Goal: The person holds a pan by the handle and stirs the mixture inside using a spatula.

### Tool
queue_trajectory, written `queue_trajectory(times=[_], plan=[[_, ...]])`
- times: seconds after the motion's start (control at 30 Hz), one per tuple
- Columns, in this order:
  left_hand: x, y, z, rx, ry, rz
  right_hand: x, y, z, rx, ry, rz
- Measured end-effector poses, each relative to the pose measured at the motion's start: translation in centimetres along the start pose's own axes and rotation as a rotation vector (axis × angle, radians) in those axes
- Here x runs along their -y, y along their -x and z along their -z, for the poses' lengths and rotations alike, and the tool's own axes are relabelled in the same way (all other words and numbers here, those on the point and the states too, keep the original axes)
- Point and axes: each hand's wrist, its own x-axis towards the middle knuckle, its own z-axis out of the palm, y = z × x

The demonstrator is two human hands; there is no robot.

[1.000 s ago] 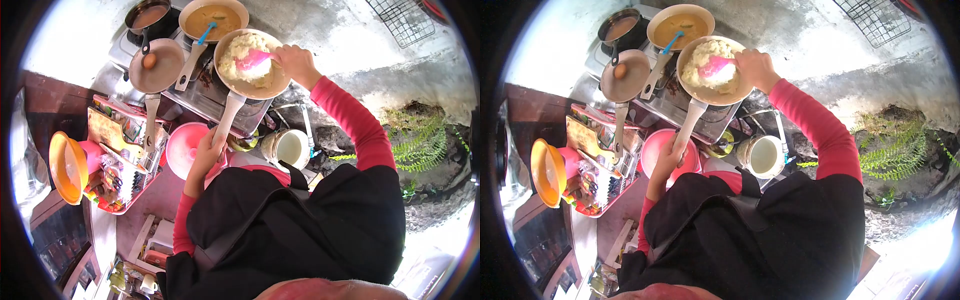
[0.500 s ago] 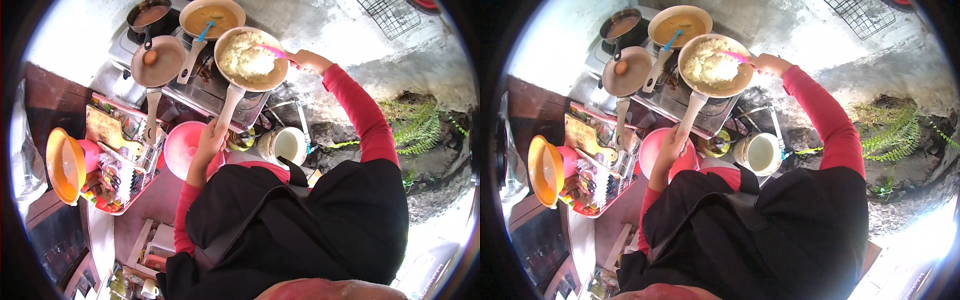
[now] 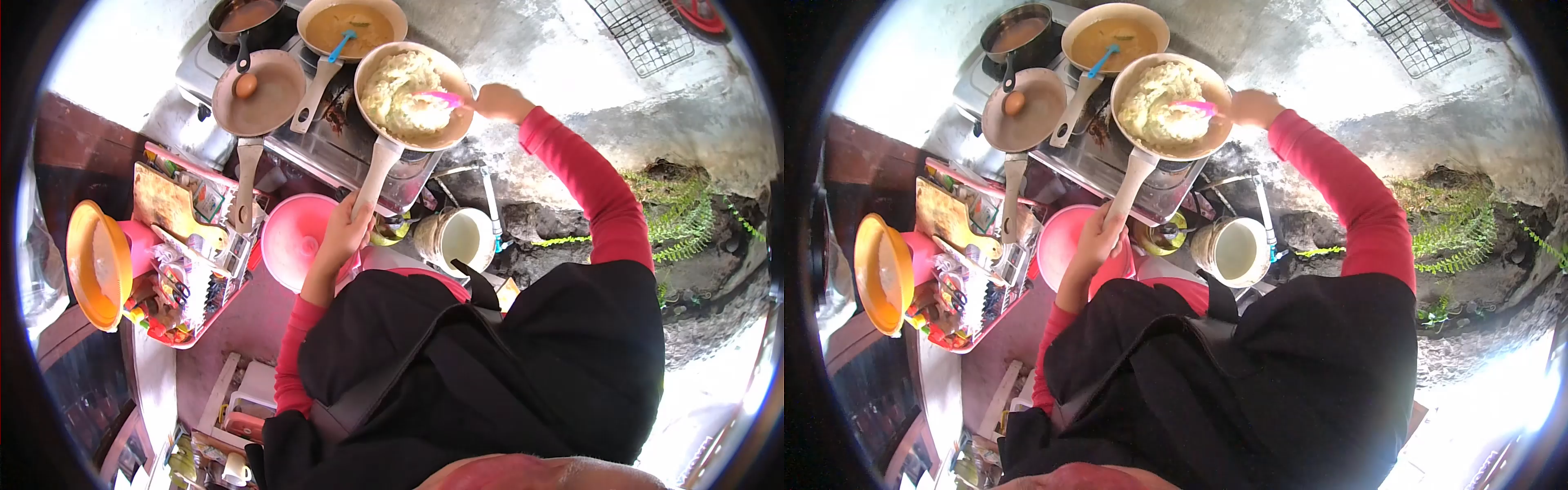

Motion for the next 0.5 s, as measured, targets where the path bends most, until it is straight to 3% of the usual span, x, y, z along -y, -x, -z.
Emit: queue_trajectory(times=[0.03,0.13,0.23,0.3,0.5], plan=[[-0.1,0.0,0.0,0.004,-0.006,-0.006,0.5,1.0,1.1,-0.117,0.049,-0.05],[-0.3,0.1,-0.1,0.001,-0.022,-0.001,1.4,3.6,5.5,-0.158,0.159,-0.075],[-0.5,0.2,-0.2,-0.01,-0.025,0.009,0.1,3.8,7.5,-0.028,0.075,-0.107],[-0.5,0.1,-0.1,-0.015,-0.017,0.011,-1.7,1.6,7.0,0.201,-0.148,0.012],[-0.8,0.3,-0.3,-0.015,-0.008,0.02,0.1,-4.8,1.4,0.265,0.12,0.058]])
